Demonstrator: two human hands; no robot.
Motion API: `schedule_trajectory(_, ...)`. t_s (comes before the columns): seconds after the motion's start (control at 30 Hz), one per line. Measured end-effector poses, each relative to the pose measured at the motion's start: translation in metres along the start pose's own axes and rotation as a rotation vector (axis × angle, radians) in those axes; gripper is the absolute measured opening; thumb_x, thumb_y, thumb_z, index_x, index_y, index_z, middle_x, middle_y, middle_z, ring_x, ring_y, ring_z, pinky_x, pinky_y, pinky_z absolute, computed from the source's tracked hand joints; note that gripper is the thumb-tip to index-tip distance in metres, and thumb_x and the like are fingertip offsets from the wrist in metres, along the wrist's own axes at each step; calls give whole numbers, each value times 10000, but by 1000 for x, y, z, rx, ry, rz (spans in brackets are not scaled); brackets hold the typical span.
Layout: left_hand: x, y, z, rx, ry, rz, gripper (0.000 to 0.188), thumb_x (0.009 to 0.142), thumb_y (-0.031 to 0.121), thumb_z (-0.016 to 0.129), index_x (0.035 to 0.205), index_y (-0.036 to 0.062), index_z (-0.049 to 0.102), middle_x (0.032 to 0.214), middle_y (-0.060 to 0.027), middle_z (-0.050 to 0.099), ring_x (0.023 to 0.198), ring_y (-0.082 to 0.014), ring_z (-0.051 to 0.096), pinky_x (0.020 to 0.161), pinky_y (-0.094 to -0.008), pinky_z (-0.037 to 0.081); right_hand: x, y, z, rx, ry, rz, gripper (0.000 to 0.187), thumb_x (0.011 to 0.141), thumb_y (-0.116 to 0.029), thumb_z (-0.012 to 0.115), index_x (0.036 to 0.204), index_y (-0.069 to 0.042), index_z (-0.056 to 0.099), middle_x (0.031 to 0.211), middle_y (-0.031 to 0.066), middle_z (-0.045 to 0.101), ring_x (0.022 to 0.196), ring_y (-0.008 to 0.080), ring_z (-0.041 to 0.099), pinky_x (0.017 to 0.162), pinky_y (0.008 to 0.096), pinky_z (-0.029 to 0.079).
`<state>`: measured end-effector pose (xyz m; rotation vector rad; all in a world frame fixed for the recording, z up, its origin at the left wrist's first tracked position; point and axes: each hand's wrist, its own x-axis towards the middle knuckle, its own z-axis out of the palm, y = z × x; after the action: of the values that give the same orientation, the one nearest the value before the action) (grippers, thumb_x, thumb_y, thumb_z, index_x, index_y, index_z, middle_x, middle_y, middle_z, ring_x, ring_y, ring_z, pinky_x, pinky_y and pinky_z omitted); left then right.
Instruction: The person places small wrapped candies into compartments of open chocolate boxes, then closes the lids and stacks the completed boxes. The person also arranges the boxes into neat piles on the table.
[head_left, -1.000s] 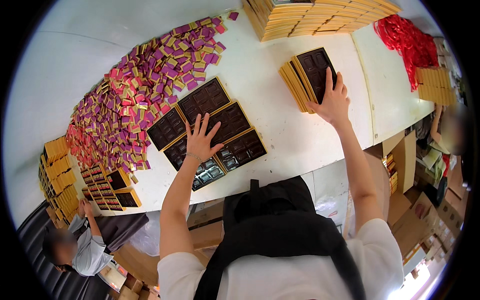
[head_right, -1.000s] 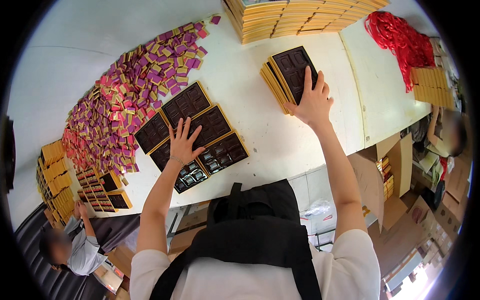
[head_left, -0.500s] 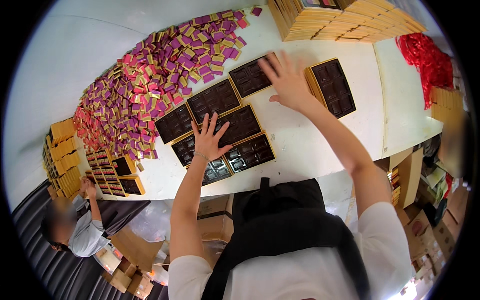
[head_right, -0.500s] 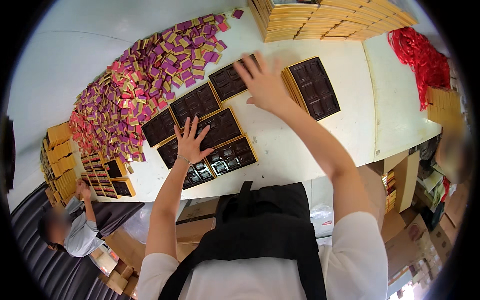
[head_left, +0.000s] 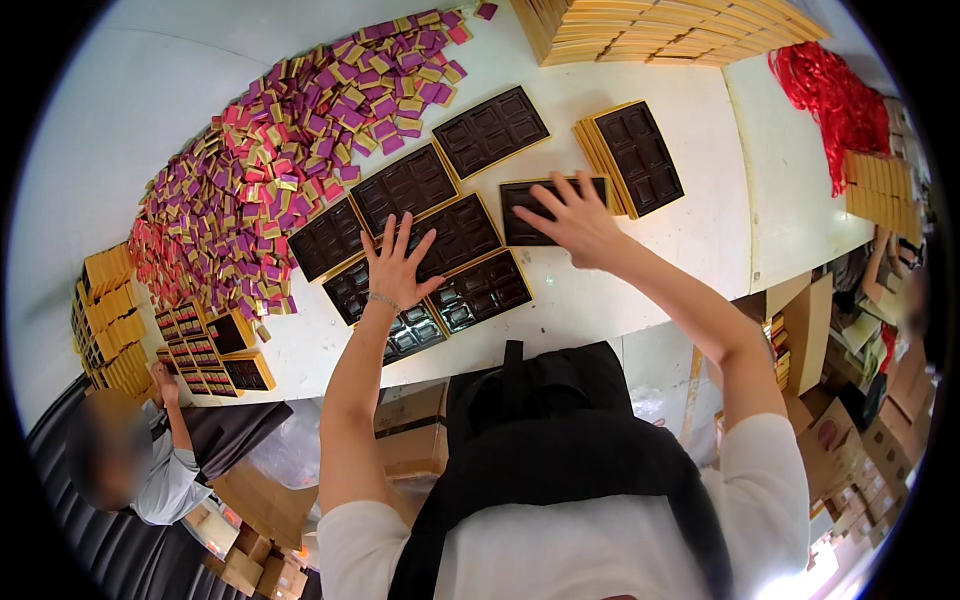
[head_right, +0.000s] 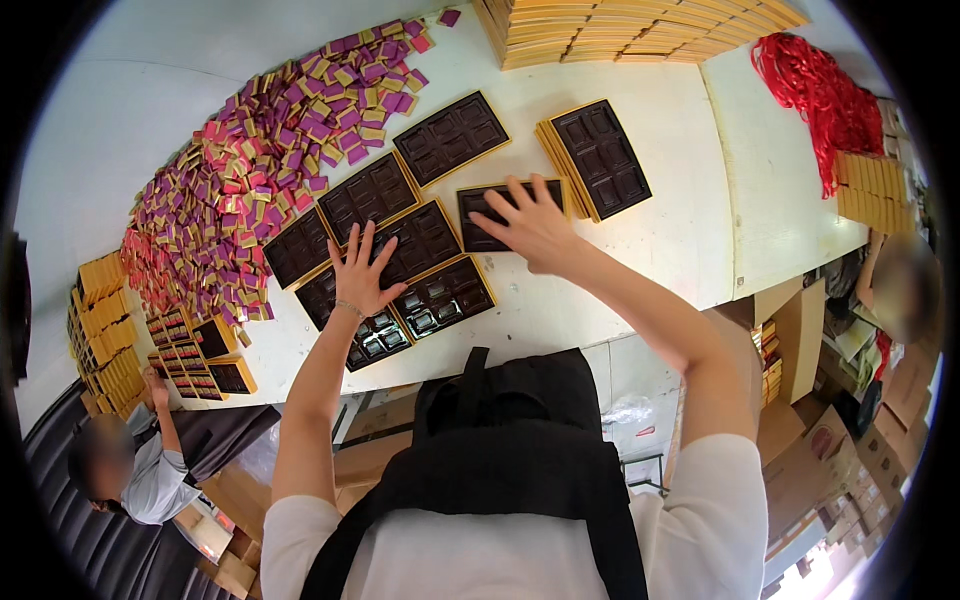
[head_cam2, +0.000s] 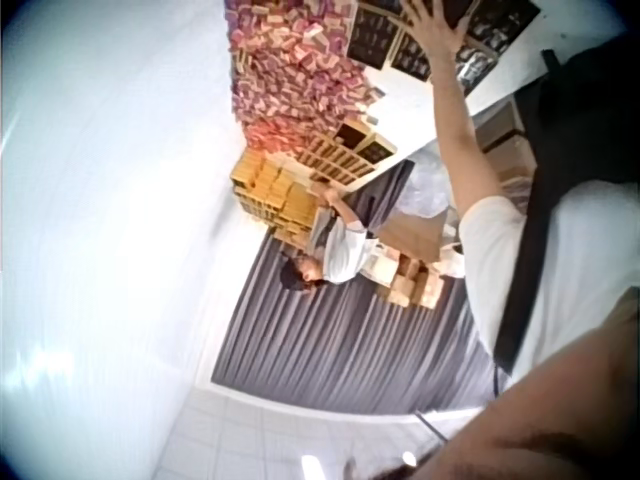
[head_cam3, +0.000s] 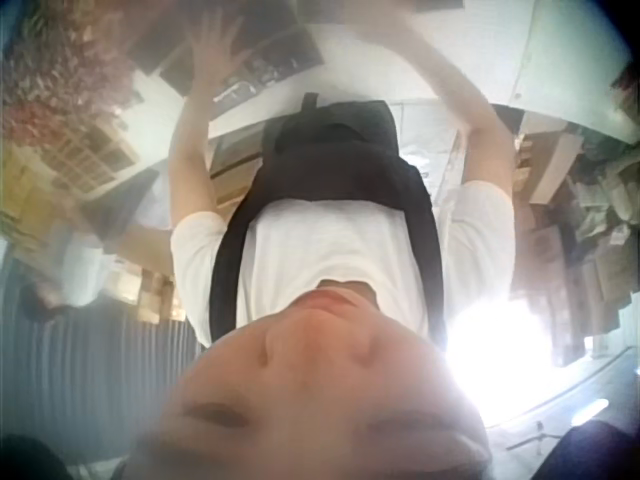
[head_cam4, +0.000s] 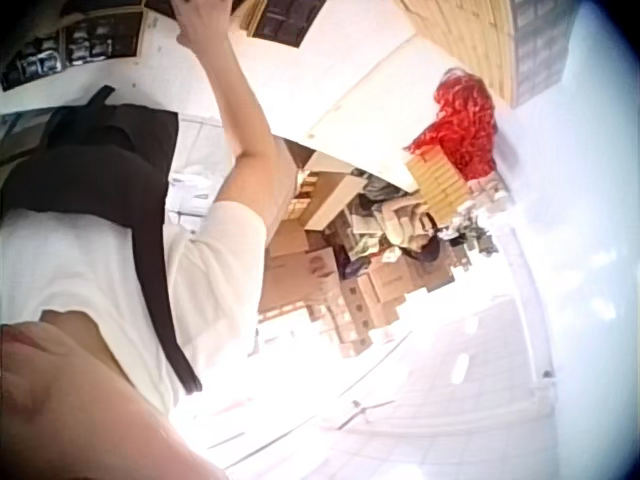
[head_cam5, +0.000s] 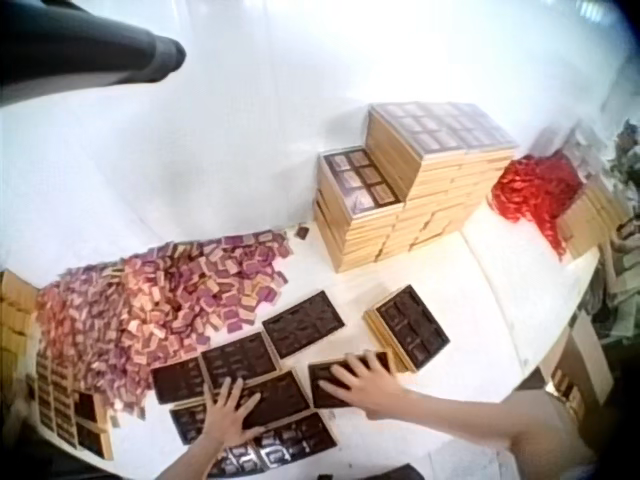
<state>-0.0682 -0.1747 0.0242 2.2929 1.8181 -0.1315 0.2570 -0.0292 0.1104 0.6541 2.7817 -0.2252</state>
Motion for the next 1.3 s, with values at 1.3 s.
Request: schedule_trajectory(1.3, 2, 6, -3, -37, 57, -44, 776, 779, 643, 610, 1463, 375, 360, 1600, -51, 164, 1465, -306, 158, 1089, -701, 85, -43, 94, 68, 457, 380, 995, 1176, 623, -447, 828, 1518, -112, 143, 1437, 224, 304, 1266, 416, 377, 971, 565, 377)
